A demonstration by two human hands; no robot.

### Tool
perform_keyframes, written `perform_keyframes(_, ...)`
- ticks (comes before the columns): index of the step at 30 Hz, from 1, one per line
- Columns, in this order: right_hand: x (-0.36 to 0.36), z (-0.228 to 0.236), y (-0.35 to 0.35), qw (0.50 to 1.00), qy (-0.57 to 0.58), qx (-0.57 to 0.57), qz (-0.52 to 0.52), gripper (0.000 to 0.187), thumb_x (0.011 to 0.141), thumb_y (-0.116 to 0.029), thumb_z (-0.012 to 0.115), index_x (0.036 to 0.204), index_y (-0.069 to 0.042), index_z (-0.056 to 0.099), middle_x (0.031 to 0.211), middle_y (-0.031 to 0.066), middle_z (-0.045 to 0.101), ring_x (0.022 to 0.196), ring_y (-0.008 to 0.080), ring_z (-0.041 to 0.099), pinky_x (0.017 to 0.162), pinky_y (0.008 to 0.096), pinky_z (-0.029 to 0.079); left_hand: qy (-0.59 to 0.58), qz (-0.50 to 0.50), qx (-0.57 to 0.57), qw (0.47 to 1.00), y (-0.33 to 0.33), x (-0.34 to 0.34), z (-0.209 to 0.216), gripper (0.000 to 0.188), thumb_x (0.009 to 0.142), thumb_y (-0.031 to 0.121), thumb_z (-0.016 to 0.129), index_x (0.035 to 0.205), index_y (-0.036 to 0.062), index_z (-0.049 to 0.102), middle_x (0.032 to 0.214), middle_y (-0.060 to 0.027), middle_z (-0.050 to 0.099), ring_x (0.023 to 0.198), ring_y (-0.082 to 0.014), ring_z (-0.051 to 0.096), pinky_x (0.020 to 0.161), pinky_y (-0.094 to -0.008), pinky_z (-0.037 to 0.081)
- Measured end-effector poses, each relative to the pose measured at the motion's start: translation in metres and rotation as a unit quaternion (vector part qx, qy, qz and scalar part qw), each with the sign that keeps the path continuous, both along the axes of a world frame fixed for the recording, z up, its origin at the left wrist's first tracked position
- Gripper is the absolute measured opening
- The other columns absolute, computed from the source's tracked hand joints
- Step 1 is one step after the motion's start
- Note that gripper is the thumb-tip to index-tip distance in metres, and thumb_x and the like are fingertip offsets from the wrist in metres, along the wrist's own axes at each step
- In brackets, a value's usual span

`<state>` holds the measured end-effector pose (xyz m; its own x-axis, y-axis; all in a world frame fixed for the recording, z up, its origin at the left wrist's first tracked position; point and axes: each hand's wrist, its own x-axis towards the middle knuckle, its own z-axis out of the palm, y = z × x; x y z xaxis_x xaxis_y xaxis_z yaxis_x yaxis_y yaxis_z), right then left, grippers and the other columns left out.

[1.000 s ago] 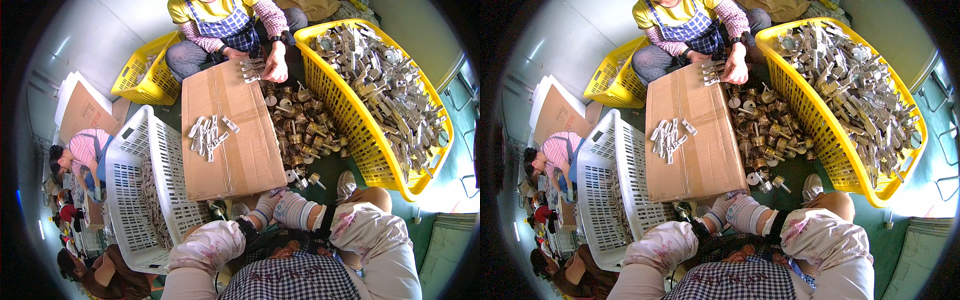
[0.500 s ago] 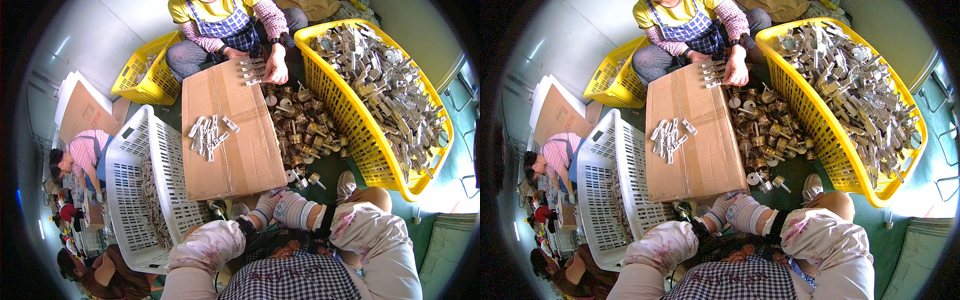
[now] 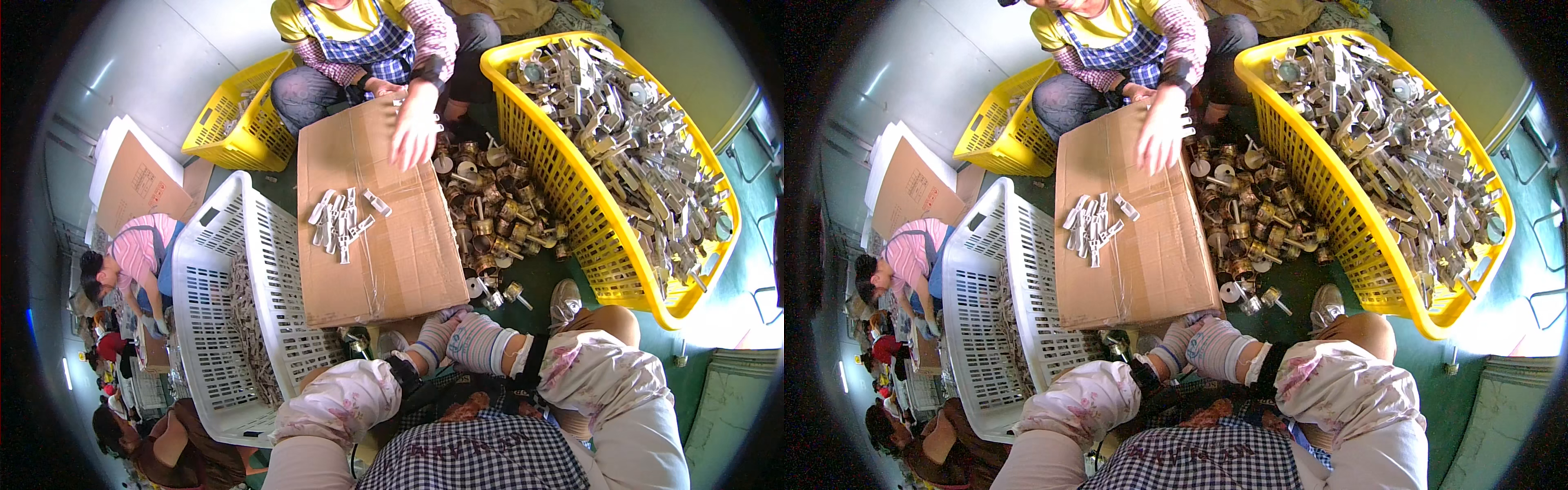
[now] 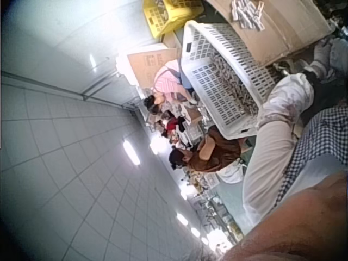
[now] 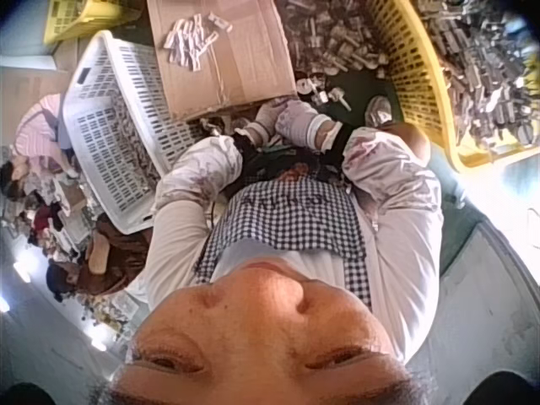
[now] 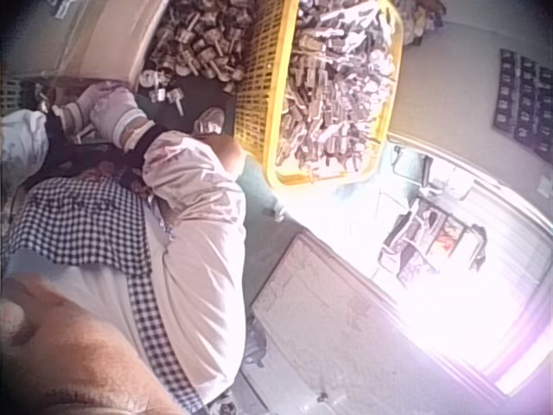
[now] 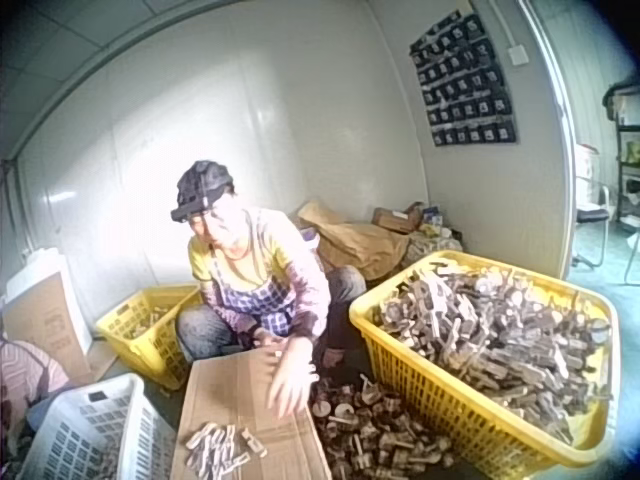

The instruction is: Assembling and sorting small metal hinge components on a factory floor.

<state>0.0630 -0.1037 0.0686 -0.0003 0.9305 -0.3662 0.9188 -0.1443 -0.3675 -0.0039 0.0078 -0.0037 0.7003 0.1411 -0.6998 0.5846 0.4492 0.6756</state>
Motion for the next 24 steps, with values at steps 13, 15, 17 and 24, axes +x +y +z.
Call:
perform_keyframes(13,0.000,0.004,0.001,1.000,0.003,-0.008,-0.004,0.026,0.072,-0.034,0.067,0.074,-0.008,0.070,0.066,0.0089,0.065,0.068,0.0260,0.064,0.070,0.0358,0.047,-0.018,-0.008,-0.023,1.000,0.003,-0.002,-0.003,0.020,0.092,0.014,0.054,0.107,0.0046,0.062,0.098,-0.0025,0.063,0.088,-0.0133,0.056,0.082,-0.0257,0.046)
perform_keyframes(15,-0.001,0.000,0.001,1.000,0.006,-0.006,-0.007,0.026,0.072,-0.034,0.067,0.074,-0.008,0.070,0.066,0.0090,0.066,0.068,0.0262,0.063,0.070,0.0359,0.047,-0.017,-0.018,-0.012,1.000,0.002,-0.001,0.002,0.020,0.092,0.014,0.054,0.107,0.0048,0.062,0.099,-0.0026,0.063,0.088,-0.0134,0.056,0.082,-0.0258,0.046)
perform_keyframes(17,0.000,-0.003,0.001,1.000,0.003,0.001,-0.002,0.026,0.072,-0.034,0.067,0.074,-0.008,0.070,0.067,0.0095,0.066,0.067,0.0263,0.064,0.069,0.0364,0.048,-0.005,-0.017,0.001,1.000,0.001,0.001,0.006,0.020,0.092,0.015,0.054,0.107,0.0050,0.062,0.099,-0.0026,0.063,0.089,-0.0137,0.056,0.083,-0.0259,0.046)
perform_keyframes(24,0.002,0.012,0.002,1.000,0.009,-0.027,-0.012,0.025,0.072,-0.034,0.067,0.073,-0.009,0.070,0.066,0.0100,0.065,0.067,0.0263,0.064,0.064,0.0365,0.049,-0.013,-0.010,-0.014,1.000,0.003,-0.001,-0.005,0.021,0.092,0.016,0.054,0.109,0.0048,0.061,0.101,-0.0025,0.063,0.091,-0.0136,0.056,0.084,-0.0256,0.045)
